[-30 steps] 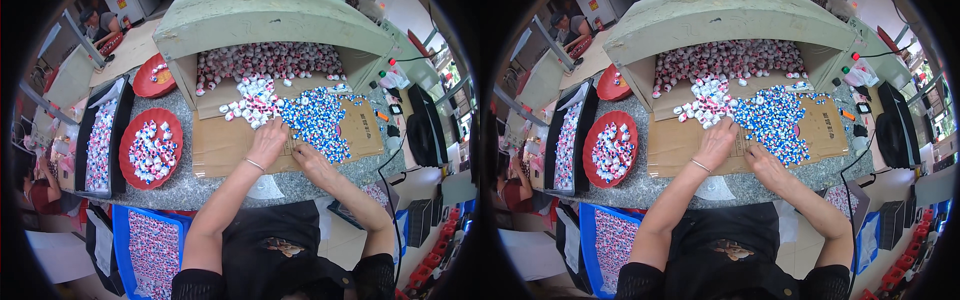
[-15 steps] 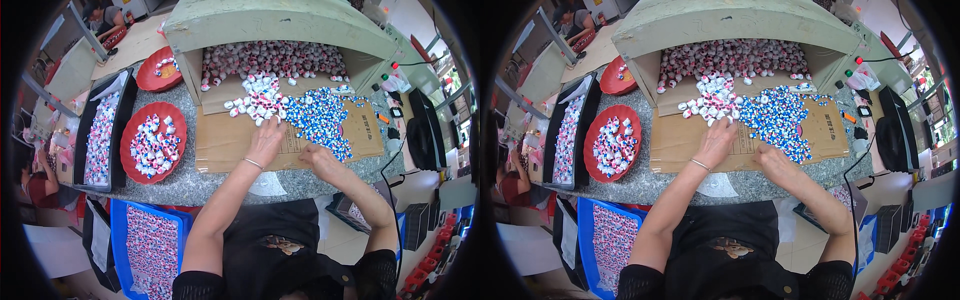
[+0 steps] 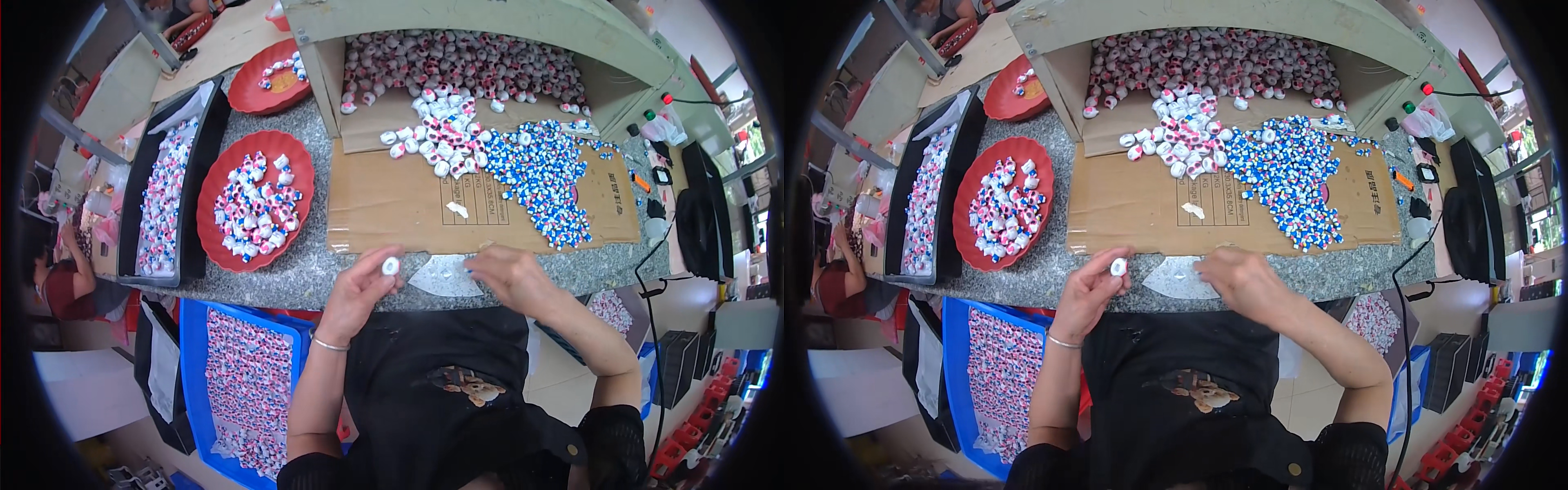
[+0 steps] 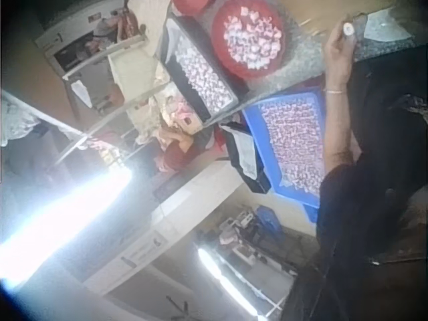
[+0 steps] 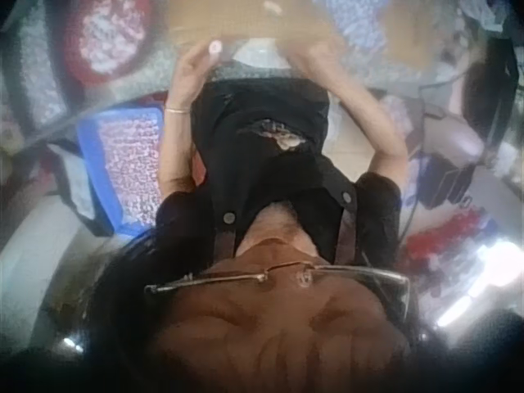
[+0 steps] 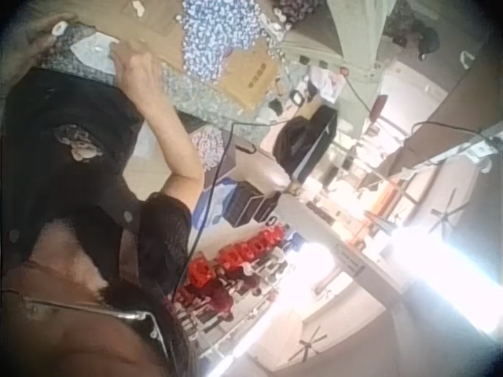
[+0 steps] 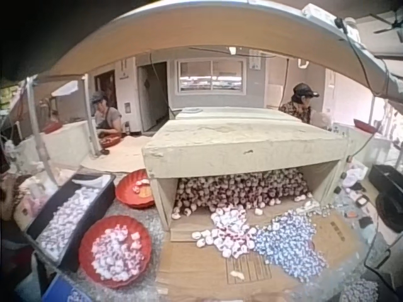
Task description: Assembling small plastic toy parts by hand at a factory workbench.
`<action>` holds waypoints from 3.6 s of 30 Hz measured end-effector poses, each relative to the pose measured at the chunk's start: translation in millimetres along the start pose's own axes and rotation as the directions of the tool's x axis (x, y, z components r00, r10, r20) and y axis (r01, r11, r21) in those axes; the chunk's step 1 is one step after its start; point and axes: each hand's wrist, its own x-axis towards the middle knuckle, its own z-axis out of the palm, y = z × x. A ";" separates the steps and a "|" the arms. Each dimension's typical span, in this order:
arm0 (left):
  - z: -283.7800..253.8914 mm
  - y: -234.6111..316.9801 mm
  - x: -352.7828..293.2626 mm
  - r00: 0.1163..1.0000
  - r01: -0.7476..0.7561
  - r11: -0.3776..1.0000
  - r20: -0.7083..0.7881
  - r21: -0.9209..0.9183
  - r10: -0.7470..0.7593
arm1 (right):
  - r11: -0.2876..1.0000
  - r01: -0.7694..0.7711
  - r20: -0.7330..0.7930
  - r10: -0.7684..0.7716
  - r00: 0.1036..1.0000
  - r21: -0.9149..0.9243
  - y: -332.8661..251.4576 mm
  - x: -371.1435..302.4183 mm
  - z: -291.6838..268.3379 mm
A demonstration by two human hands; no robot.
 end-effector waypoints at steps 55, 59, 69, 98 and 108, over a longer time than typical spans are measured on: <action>25.7 31.8 104.9 0.815 -0.327 0.132 0.208 0.936 0.541 | 0.843 0.013 -0.051 -0.048 0.998 -0.538 82.7 37.1 -15.2; 65.6 8.6 155.8 0.940 -0.143 -0.054 0.152 0.988 0.304 | 0.899 -0.142 0.076 0.190 0.979 -0.414 52.7 7.6 -28.1; 58.7 -5.0 179.1 0.887 -0.311 0.191 0.213 0.931 0.410 | 0.945 -0.120 -0.026 0.117 0.993 -0.305 83.6 -7.7 -21.2; 19.2 -14.1 -15.6 0.964 -0.188 0.942 -0.129 0.277 0.231 | 0.955 0.142 0.261 -0.072 0.963 -0.259 -10.8 21.5 25.5; 31.6 -24.2 -6.8 0.892 -0.334 0.728 -0.049 0.599 0.450 | 0.967 0.113 0.304 -0.039 0.952 -0.230 -15.6 18.8 21.2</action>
